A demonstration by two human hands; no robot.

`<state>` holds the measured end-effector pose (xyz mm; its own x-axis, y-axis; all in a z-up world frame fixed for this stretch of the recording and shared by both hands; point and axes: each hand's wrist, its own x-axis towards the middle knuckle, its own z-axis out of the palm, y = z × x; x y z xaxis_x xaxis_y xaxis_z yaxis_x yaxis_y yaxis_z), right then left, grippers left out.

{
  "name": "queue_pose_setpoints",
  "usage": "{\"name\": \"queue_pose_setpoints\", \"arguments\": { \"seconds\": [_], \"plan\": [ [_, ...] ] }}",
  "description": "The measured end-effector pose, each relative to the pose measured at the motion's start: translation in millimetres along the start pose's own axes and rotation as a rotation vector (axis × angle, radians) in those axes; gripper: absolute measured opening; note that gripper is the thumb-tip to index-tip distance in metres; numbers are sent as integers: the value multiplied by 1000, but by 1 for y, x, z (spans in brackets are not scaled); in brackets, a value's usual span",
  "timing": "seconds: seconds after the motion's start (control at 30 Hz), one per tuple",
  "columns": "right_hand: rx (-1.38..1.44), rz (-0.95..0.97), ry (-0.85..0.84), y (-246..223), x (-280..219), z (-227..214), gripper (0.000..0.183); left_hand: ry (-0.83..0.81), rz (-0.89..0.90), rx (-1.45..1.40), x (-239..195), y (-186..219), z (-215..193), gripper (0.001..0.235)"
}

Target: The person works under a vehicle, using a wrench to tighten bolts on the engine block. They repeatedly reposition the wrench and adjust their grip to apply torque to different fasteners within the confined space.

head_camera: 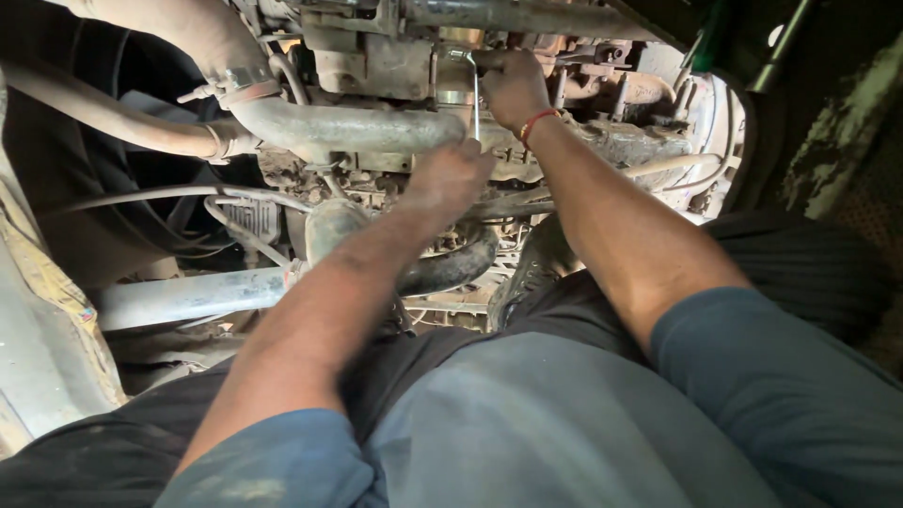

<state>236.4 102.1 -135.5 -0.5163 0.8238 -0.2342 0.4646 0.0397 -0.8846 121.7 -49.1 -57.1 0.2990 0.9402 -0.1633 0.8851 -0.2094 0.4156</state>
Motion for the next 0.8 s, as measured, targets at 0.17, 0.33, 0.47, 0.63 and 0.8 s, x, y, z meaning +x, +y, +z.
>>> {"name": "queue_pose_setpoints", "arguments": {
  "seconds": [0.17, 0.33, 0.47, 0.63, 0.8],
  "plan": [
    [-14, 64, -148, -1, 0, -10, 37, -222, -144, -13, 10, 19, -11, 15],
    [-29, 114, -272, 1, 9, -14, 33, -391, -149, 19, 10, 7, -56, 20],
    [148, 195, -264, -5, 11, -13, 45, -468, -38, 116, 14, 6, -95, 18],
    [-62, 103, -267, 2, 11, -11, 50, -608, -75, 144, 24, 15, -125, 20],
    [-326, -253, -278, 25, 18, -7, 34, -454, -213, 6, 49, -9, -142, 23]
  ]
}}
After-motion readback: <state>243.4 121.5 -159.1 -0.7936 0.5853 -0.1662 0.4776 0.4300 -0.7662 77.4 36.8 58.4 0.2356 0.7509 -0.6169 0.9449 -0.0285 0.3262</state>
